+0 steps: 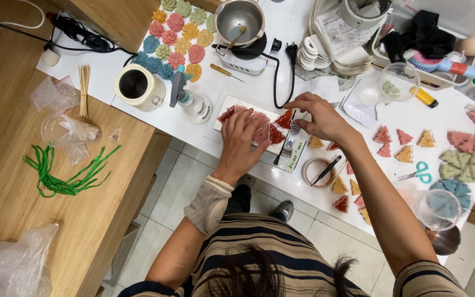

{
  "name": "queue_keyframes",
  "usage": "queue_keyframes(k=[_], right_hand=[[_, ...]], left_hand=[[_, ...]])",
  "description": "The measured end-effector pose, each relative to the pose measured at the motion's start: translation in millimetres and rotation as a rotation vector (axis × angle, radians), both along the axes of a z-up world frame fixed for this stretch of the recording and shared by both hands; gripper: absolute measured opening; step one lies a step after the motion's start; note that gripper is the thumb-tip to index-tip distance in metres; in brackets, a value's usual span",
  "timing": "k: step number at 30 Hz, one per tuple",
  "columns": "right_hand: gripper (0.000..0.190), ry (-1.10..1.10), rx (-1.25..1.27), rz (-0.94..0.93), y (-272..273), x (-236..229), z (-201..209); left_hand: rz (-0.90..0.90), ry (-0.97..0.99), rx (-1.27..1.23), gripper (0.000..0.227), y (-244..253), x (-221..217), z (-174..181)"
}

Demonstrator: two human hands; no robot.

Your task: The person is crafting scented candles, specifically pouring melted red wax into small triangular shapes and then assembling them into a larger candle structure with a wick.

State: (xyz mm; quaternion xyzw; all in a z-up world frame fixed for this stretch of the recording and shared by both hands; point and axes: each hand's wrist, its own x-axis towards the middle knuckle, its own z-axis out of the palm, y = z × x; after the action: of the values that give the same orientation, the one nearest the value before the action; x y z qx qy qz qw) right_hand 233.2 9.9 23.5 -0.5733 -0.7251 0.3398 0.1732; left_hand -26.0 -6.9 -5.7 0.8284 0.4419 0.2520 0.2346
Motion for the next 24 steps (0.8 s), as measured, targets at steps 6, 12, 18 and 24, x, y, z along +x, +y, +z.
queue_keyframes(k=[6, 12, 18, 24], right_hand=[[0.036, 0.007, 0.037, -0.085, -6.0, -3.1, -7.8], [0.029, 0.021, 0.115, -0.199, -19.5, -7.6, -20.3], [0.033, -0.085, 0.246, -0.272, -29.4, -12.3, -32.1], [0.026, -0.053, 0.248, -0.306, -40.8, -18.4, -21.8]], left_hand=[[0.024, -0.029, -0.012, 0.065, 0.8, -8.6, 6.1], [0.033, 0.006, 0.012, 0.063, -1.0, -14.1, 6.6], [0.015, -0.001, -0.010, 0.066, -4.5, -9.6, 4.6], [-0.016, 0.001, -0.036, 0.056, -0.1, 6.7, 8.8]])
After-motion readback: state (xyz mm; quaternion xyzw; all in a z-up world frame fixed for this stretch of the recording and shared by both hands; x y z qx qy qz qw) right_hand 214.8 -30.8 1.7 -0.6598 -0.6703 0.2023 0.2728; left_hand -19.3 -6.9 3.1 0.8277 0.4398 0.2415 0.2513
